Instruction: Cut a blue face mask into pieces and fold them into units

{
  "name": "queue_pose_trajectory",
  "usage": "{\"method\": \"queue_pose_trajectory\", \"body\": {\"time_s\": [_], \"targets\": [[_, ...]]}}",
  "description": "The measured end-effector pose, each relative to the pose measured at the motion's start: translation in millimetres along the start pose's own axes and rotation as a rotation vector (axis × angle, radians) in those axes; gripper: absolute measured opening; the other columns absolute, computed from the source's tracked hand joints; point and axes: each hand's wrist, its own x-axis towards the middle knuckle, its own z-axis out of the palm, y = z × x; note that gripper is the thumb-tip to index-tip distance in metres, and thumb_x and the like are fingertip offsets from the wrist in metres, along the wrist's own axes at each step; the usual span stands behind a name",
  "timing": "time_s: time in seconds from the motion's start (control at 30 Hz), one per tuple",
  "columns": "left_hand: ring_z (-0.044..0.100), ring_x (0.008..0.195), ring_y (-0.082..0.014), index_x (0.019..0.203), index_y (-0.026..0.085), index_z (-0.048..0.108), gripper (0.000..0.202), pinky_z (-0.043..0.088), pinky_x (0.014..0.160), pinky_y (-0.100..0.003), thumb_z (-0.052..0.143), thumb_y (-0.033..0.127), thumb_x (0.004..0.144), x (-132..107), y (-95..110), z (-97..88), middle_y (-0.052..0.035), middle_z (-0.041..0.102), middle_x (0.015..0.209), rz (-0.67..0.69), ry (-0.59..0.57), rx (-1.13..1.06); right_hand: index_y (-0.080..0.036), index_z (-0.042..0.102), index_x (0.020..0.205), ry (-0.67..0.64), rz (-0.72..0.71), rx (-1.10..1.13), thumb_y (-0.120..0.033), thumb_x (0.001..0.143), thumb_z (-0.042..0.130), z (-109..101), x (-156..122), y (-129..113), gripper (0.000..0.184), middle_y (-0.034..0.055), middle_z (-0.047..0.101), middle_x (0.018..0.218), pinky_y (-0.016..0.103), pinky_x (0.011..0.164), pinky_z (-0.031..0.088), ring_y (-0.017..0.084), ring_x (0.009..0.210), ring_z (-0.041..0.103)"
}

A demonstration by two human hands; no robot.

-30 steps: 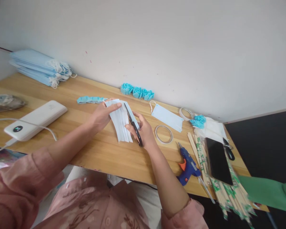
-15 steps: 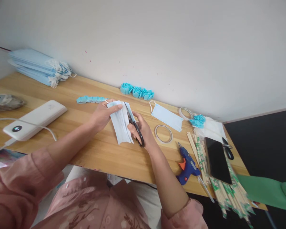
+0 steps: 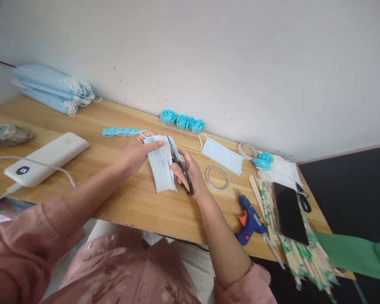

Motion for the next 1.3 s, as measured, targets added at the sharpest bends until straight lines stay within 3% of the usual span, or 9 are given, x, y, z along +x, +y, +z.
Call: {"method": "queue_pose_trajectory", "body": {"time_s": [0.57, 0.87, 1.07, 1.3], "targets": [[0.052, 0.058, -0.0102, 0.067, 0.017, 0.055, 0.033, 0.038, 0.059, -0.025, 0.082, 0.037, 0.065, 1.0, -2.6, -1.2, 0.0034, 0.057, 0.063, -0.028, 0.021, -0.026, -0.016, 0.047, 0.137, 0.04, 0.039, -0.09, -0.067, 0.076, 0.069, -1.8, 3.2, 1.3, 0.081, -0.0066, 0.059, 0.057, 0.02, 0.039, 0.032, 0.007, 0.038, 0.045], [0.052, 0.059, -0.0108, 0.07, 0.018, 0.055, 0.034, 0.041, 0.063, -0.027, 0.08, 0.041, 0.068, 2.1, -4.5, -2.9, 0.0036, 0.057, 0.065, -0.04, 0.007, -0.017, -0.018, 0.05, 0.138, 0.052, 0.057, -0.114, -0.065, 0.074, 0.072, -0.7, 3.6, -2.2, 0.083, -0.0071, 0.057, 0.057, 0.021, 0.038, 0.033, 0.008, 0.038, 0.045], [0.057, 0.065, -0.013, 0.079, 0.017, 0.063, 0.033, 0.043, 0.065, -0.028, 0.08, 0.043, 0.068, 1.1, -3.6, -2.0, 0.0004, 0.063, 0.073, -0.076, -0.008, -0.002, -0.021, 0.051, 0.139, 0.056, 0.084, -0.158, -0.064, 0.074, 0.073, -0.8, 2.5, -5.0, 0.081, -0.0069, 0.057, 0.06, 0.021, 0.039, 0.035, 0.008, 0.04, 0.047], [0.057, 0.063, -0.0126, 0.079, 0.016, 0.065, 0.033, 0.045, 0.066, -0.028, 0.082, 0.041, 0.067, 3.7, -5.6, -4.2, 0.0004, 0.065, 0.072, -0.102, -0.031, -0.026, -0.022, 0.051, 0.138, 0.046, 0.085, -0.153, -0.067, 0.073, 0.073, 0.5, 2.4, -1.1, 0.082, -0.0073, 0.049, 0.059, 0.022, 0.042, 0.033, 0.009, 0.043, 0.043]]}}
